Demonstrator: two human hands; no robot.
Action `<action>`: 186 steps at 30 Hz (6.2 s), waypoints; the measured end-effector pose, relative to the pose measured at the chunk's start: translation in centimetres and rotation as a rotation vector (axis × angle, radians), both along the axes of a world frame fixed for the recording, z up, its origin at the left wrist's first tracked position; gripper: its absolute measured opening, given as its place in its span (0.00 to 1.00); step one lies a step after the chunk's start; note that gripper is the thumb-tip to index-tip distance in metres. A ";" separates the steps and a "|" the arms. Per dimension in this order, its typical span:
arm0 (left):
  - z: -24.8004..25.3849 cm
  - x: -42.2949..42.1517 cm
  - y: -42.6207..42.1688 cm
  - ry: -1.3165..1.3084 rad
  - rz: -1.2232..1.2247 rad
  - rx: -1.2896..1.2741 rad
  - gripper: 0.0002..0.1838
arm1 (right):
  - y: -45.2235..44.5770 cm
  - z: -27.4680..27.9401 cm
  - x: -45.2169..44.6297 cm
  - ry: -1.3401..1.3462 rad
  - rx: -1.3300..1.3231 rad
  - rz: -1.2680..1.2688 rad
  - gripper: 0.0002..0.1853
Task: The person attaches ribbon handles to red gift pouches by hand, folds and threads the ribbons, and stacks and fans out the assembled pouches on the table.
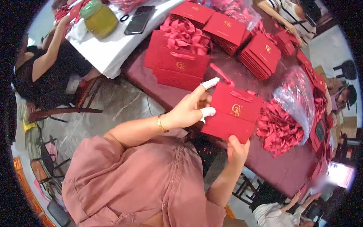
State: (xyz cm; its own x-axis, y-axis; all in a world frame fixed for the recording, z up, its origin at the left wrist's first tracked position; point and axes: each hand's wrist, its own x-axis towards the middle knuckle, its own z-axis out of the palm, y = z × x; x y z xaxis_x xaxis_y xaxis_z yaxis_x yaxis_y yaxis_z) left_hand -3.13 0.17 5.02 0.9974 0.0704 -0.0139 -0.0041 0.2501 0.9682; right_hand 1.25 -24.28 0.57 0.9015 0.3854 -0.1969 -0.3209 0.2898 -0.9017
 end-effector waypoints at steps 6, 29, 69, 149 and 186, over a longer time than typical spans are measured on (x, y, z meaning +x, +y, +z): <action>1.6 -2.3 4.9 -0.099 0.012 0.541 0.43 | 3.8 0.6 1.0 -0.116 0.010 0.182 0.33; -2.7 4.4 20.9 0.180 0.510 0.729 0.75 | 25.6 -0.2 9.4 -0.150 -0.016 0.135 0.31; -4.0 2.3 3.9 -0.118 -0.075 0.048 0.57 | 4.4 1.2 8.1 -0.611 -0.161 0.303 0.43; 1.4 -1.2 1.5 0.178 -0.726 0.104 0.16 | 1.5 0.0 5.3 -0.490 -0.213 -0.136 0.41; 3.8 2.7 2.9 -0.769 0.155 1.040 0.19 | 1.8 5.3 3.8 -1.084 -0.682 -0.112 0.39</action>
State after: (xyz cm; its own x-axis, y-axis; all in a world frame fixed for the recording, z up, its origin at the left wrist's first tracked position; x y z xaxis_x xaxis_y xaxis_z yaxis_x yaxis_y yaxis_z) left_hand -0.43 3.06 8.81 0.7060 -0.1827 0.6842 -0.6017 -0.6641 0.4436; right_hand 5.05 -22.47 5.87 0.7450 0.4091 0.5269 0.6617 -0.3536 -0.6611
